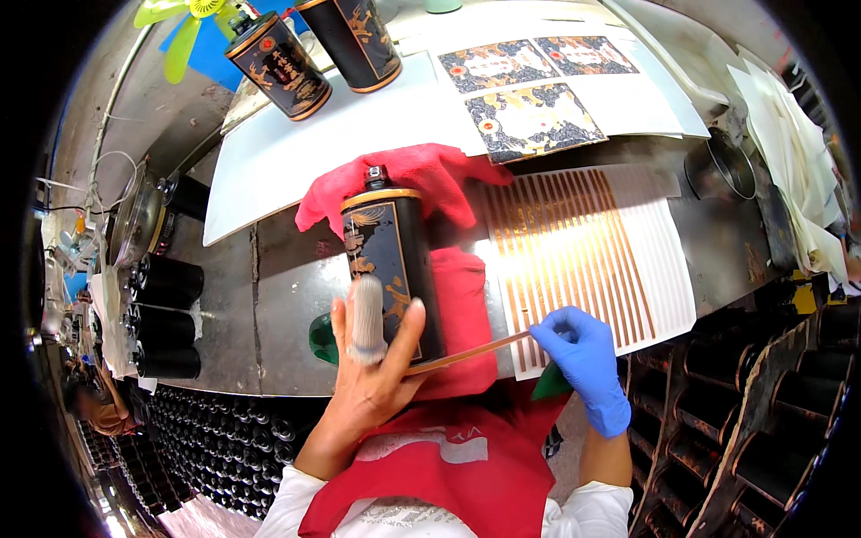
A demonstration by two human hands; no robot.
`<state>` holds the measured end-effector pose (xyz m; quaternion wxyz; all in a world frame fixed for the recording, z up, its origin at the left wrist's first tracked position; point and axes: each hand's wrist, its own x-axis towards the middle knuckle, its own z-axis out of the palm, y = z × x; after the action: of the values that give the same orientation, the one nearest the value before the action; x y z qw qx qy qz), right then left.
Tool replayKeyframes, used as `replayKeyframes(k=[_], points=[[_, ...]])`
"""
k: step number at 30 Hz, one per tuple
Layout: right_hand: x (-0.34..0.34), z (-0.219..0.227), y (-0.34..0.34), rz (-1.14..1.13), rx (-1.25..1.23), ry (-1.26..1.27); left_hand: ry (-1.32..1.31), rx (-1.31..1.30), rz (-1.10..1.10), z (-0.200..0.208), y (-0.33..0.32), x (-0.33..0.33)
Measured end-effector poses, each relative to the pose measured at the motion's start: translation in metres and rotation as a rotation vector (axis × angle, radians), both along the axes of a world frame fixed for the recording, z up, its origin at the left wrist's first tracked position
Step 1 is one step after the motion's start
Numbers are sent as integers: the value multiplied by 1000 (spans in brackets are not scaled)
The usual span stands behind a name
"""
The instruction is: The person applies decorative labels and gold foil strips to cylindrical black containers. They peel labels from a sheet, align and press them onto the container, then smooth the surface with a green tool. Gold foil strips are applied to the top and bottom rims and smoothed similarly.
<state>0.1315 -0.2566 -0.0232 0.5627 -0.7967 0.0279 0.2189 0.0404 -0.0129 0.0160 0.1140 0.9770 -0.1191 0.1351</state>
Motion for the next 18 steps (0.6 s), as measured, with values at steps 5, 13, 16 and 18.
replayKeyframes(k=[5,13,16,18], points=[[-5,1,10,68,110,49,-25,-485,34,-29,14,-7],[-17,12,39,179,228,112,64,-626,120,-38,29,-21],[-17,11,36,179,221,83,28,-374,80,-21,14,-13],[-18,8,37,174,219,98,60,-45,50,-4,8,-1]])
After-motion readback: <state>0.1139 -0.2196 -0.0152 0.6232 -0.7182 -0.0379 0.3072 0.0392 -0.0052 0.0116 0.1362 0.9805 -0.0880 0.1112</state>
